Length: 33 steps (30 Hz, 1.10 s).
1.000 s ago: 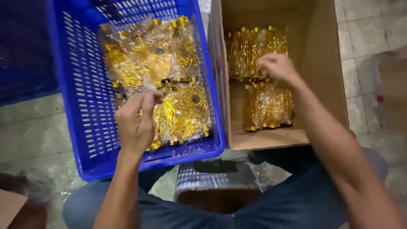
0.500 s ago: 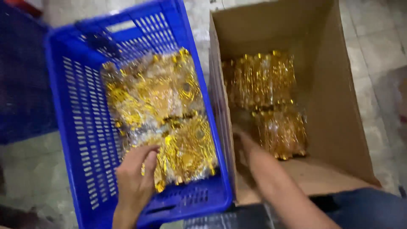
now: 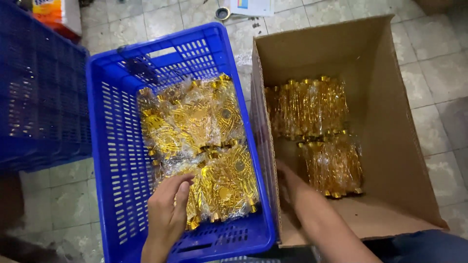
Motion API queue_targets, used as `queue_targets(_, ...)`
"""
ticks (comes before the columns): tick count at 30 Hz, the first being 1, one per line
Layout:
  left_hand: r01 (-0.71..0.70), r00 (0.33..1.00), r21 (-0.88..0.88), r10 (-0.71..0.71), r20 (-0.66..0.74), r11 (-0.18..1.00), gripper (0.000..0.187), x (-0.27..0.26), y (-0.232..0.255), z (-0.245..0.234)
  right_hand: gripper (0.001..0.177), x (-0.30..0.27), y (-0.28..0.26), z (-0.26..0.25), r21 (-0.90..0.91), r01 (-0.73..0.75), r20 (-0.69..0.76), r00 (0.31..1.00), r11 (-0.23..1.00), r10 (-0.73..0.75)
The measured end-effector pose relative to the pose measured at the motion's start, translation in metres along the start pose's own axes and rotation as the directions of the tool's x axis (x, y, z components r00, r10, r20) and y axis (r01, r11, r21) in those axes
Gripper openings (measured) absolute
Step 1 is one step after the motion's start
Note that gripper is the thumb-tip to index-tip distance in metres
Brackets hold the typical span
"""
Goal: Transferring gold-colored decorative items from a blue plastic crate into a cardboard box for shipping or storage.
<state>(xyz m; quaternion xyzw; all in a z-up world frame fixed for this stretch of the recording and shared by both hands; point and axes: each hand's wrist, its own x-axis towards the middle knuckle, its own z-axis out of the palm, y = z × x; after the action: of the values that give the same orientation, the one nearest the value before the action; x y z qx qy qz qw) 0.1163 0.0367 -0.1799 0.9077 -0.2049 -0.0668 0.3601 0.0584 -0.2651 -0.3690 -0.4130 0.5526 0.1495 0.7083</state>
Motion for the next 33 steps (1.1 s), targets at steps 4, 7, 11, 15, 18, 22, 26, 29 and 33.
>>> queue_targets(4, -0.030, 1.000, 0.004, 0.030, -0.009, 1.000, 0.042, 0.002, -0.003, 0.002, 0.021, 0.063, 0.005, -0.003, 0.224, -0.058, 0.008, 0.998, 0.973, 0.058)
queue_targets(7, -0.045, 0.999, 0.013, 0.045, -0.010, 0.999, 0.044, 0.003, -0.003, 0.005, 0.048, 0.159, -0.031, -0.065, -0.975, 0.193, 0.172, 0.970, -0.114, 0.171)
queue_targets(11, -0.095, 0.995, 0.046, 0.095, -0.001, 0.994, 0.045, 0.005, -0.005, 0.013, 0.034, -0.077, -0.135, -0.061, -0.989, 0.019, 0.020, 1.000, 0.148, 0.008)
queue_targets(15, -0.185, 0.980, -0.043, 0.181, -0.086, 0.982, 0.026, -0.004, -0.010, 0.027, 0.040, -0.033, -0.148, -0.143, -0.977, 0.158, 0.201, 0.901, -0.140, -0.384)
queue_targets(18, -0.099, 0.995, -0.112, 0.101, 0.013, 0.989, 0.034, -0.022, 0.000, 0.041, 0.039, -0.169, -0.132, -0.124, -0.801, 0.537, 0.364, 0.788, 0.264, -0.497)
queue_targets(22, 0.085, 0.990, -0.221, -0.056, 0.130, 0.972, 0.029, -0.043, 0.047, 0.064, 0.031, -0.211, -0.090, -0.080, -0.569, 0.678, 0.452, 0.731, 0.466, -0.511)
queue_targets(26, 0.309, 0.951, -0.666, -0.224, 0.214, 0.679, 0.047, -0.057, 0.084, 0.092, 0.038, -0.221, -0.048, -0.046, -0.484, 0.746, 0.604, 0.663, 0.458, -0.443)
queue_targets(29, 0.514, 0.812, -0.723, -0.535, 0.235, 0.462, 0.077, -0.060, 0.111, 0.096, 0.026, -0.225, -0.033, -0.040, -0.449, 0.827, 0.691, 0.561, 0.337, -0.457)
queue_targets(33, 0.469, 0.734, -0.816, -0.663, 0.148, 0.337, 0.060, -0.054, 0.104, 0.093, 0.031, -0.233, -0.037, -0.045, -0.602, 0.798, 0.702, 0.554, 0.043, -0.448)
